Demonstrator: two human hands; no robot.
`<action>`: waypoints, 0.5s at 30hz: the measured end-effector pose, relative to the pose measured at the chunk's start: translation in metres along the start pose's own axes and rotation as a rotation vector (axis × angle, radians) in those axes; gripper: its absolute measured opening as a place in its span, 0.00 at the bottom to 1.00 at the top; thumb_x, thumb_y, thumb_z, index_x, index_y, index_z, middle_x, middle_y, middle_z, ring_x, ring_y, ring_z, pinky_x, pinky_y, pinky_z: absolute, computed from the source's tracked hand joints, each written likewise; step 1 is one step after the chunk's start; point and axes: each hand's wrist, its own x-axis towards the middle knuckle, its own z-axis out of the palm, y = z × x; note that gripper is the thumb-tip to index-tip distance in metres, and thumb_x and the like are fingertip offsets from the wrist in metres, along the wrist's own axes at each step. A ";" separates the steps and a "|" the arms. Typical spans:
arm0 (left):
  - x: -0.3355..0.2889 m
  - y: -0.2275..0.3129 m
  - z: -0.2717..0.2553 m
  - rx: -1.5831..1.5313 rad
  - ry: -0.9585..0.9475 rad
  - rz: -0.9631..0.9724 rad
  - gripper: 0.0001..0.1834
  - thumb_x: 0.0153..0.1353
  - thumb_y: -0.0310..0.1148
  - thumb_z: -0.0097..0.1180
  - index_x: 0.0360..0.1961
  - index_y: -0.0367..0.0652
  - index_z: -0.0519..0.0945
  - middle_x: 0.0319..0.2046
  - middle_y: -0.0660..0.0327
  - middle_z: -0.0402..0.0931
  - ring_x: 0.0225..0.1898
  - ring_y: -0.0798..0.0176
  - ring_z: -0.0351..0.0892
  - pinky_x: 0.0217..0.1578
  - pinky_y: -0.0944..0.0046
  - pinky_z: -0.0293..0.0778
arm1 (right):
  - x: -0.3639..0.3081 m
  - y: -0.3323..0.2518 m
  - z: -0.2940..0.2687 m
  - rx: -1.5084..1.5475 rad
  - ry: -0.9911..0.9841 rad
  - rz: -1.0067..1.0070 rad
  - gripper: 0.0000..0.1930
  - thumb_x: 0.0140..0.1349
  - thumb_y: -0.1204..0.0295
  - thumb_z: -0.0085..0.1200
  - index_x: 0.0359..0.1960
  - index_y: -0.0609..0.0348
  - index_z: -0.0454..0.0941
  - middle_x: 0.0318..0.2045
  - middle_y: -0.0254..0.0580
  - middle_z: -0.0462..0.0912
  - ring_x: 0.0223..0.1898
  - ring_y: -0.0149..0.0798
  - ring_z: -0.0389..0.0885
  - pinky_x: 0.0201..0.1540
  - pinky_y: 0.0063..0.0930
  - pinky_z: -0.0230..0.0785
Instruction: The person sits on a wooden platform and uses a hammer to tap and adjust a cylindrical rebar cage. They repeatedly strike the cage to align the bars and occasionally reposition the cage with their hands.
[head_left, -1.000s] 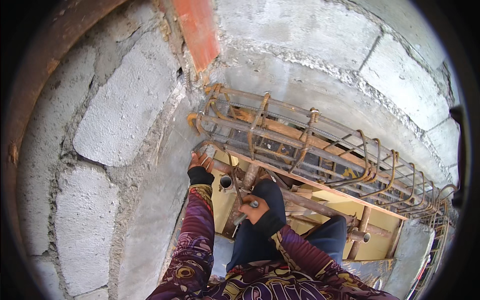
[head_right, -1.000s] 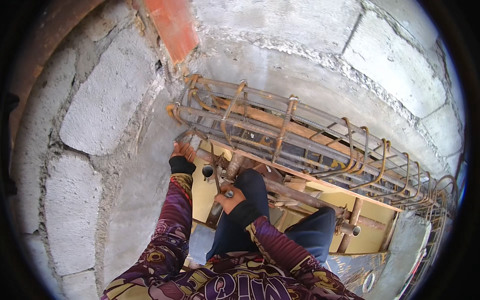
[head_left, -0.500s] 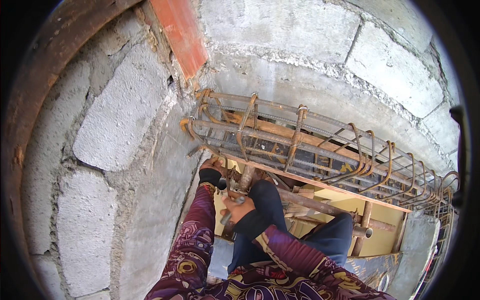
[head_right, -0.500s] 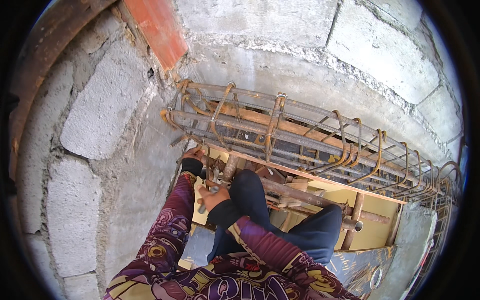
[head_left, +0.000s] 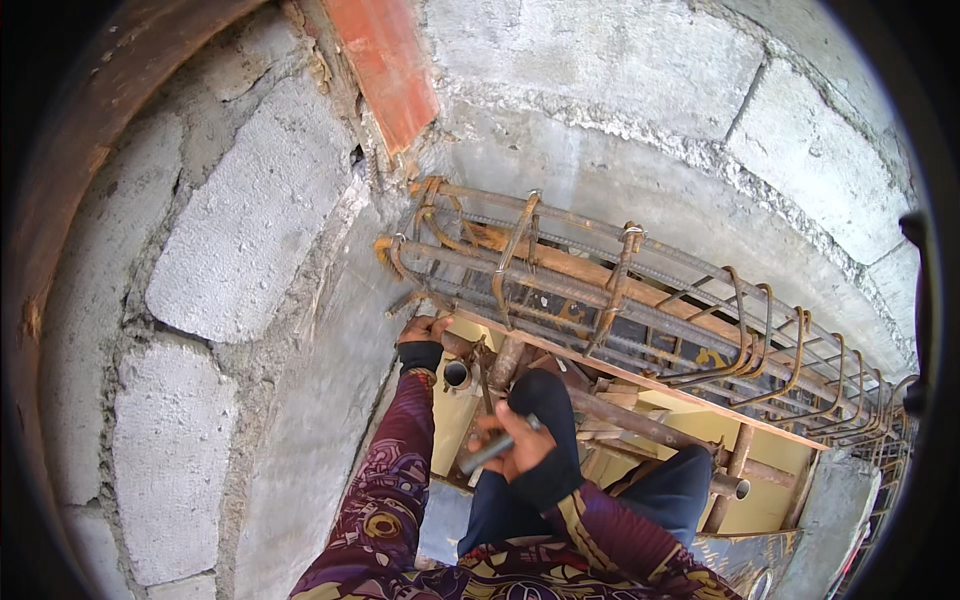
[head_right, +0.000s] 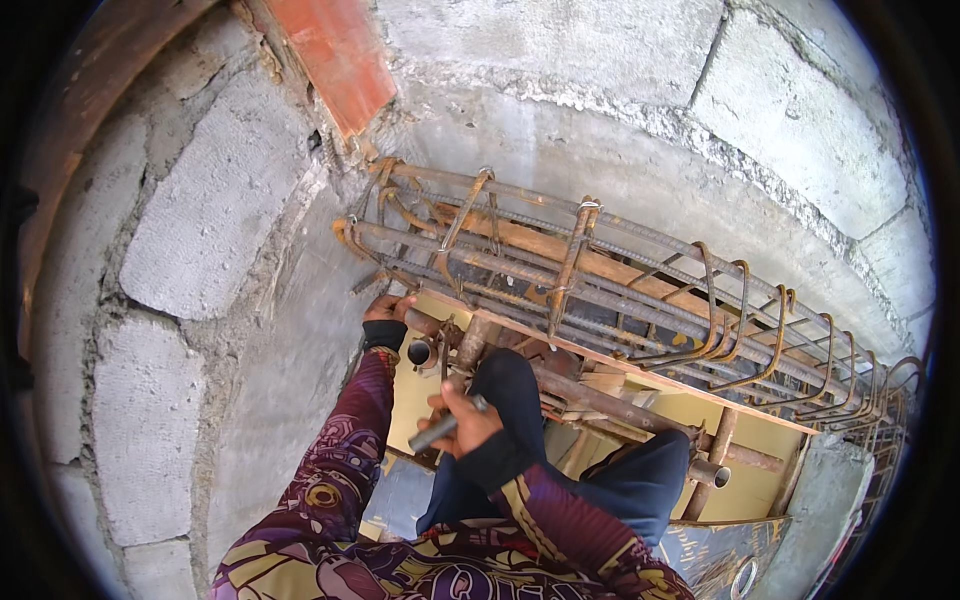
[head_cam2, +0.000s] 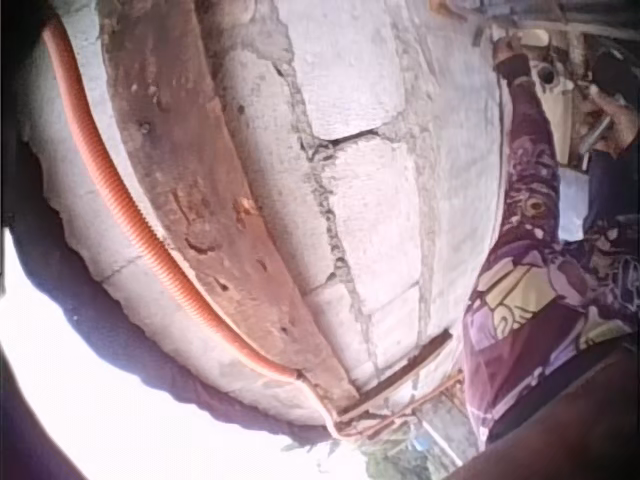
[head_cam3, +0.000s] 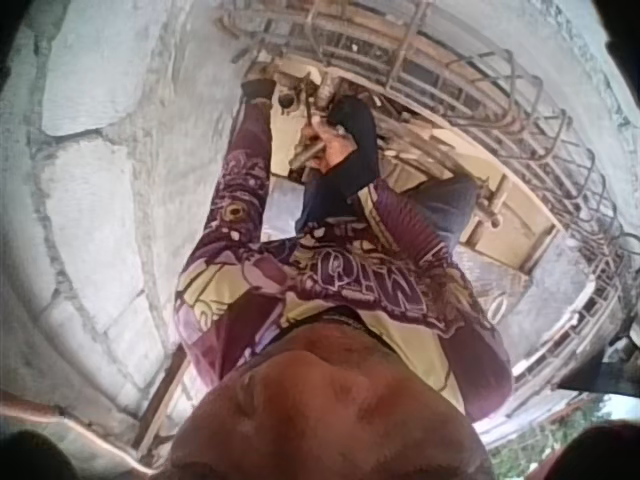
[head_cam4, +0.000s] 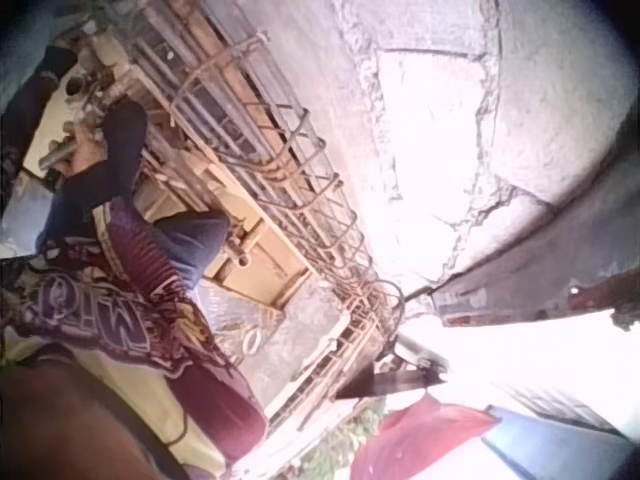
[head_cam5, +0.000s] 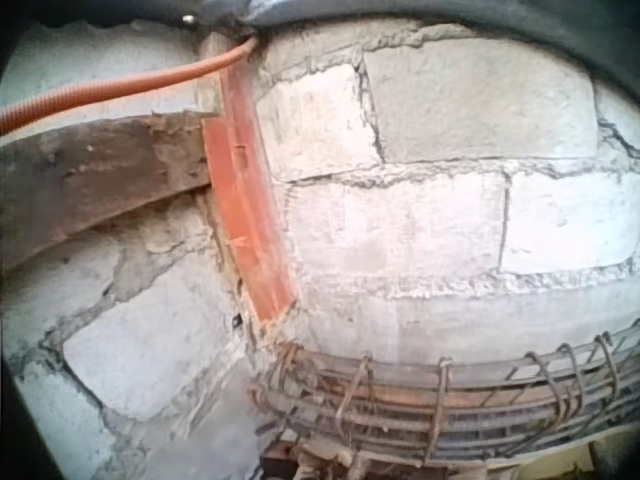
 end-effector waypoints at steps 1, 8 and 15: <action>-0.001 -0.002 0.001 -0.016 0.023 -0.004 0.24 0.47 0.56 0.68 0.23 0.42 0.84 0.21 0.54 0.79 0.25 0.53 0.80 0.30 0.59 0.74 | -0.009 0.001 -0.006 -0.009 -0.040 0.007 0.27 0.64 0.51 0.55 0.41 0.71 0.75 0.32 0.46 0.75 0.36 0.47 0.83 0.41 0.47 0.80; 0.005 0.014 0.014 -0.097 0.073 -0.094 0.30 0.46 0.59 0.68 0.16 0.38 0.78 0.13 0.53 0.71 0.15 0.55 0.70 0.22 0.56 0.68 | -0.034 0.008 -0.051 -0.198 -0.011 0.075 0.29 0.64 0.52 0.55 0.45 0.75 0.74 0.34 0.47 0.74 0.37 0.45 0.84 0.40 0.39 0.81; -0.005 -0.014 0.043 -0.266 0.110 -0.252 0.30 0.45 0.56 0.71 0.23 0.34 0.79 0.19 0.56 0.77 0.19 0.60 0.74 0.23 0.57 0.70 | -0.035 0.014 -0.066 -0.312 0.017 0.050 0.23 0.64 0.56 0.56 0.43 0.70 0.75 0.32 0.47 0.77 0.35 0.48 0.83 0.41 0.47 0.79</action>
